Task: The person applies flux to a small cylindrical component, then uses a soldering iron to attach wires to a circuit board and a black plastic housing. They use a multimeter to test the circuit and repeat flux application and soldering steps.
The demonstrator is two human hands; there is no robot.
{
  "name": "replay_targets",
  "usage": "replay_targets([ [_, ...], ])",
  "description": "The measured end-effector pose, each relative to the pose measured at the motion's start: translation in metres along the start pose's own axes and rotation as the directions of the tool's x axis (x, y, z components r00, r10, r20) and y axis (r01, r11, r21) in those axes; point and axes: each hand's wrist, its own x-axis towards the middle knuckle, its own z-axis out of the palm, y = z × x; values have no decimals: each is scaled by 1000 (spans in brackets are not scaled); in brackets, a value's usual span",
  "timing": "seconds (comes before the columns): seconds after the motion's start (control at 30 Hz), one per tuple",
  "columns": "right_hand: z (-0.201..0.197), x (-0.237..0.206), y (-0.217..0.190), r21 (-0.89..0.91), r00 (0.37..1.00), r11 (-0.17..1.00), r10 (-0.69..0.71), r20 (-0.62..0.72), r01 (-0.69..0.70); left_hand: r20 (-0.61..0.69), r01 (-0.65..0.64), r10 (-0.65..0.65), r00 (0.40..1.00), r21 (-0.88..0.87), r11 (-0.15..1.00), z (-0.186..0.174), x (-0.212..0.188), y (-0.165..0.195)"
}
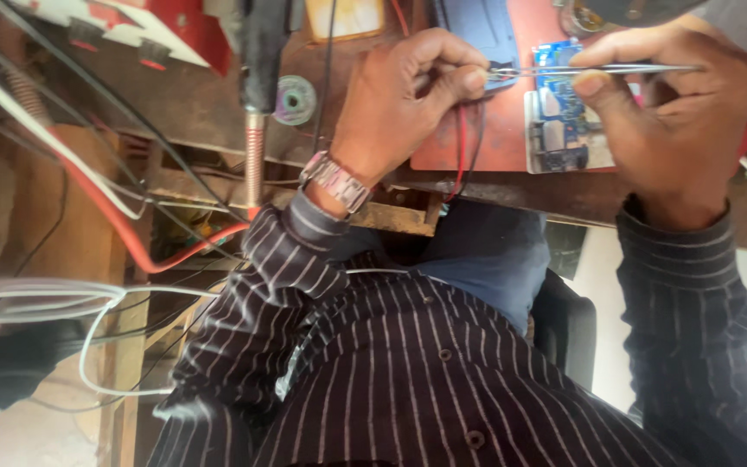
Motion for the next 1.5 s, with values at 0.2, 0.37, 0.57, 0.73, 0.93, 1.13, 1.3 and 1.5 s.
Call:
replay_targets([
  [0.2,6,-7,13,98,999,995,-16,32,12,-28,-54,56,998,63,997,1,1,0],
  [0.37,8,-7,16,73,994,992,-108,33,106,-28,-67,70,997,79,995,-2,-1,1],
  [0.57,-3,-3,5,-59,996,995,-87,-19,85,-10,-9,10,1000,12,1000,0,-1,3],
  [0.73,1,4,-8,36,999,999,8,-37,-7,14,33,-32,999,-20,999,1,1,7],
  [0.93,0,6,-9,44,999,999,-23,-33,25,12,40,-40,999,-8,999,1,2,10],
  [1.13,1,4,-9,72,999,997,-36,-39,39,11,47,-47,999,-2,999,1,3,12],
  [1.3,1,3,-9,106,999,994,25,-44,-20,15,66,-66,998,-11,998,1,3,13],
  [1.5,5,-2,2,150,987,976,-153,-47,158,14,49,-49,999,-8,999,2,2,10],
])
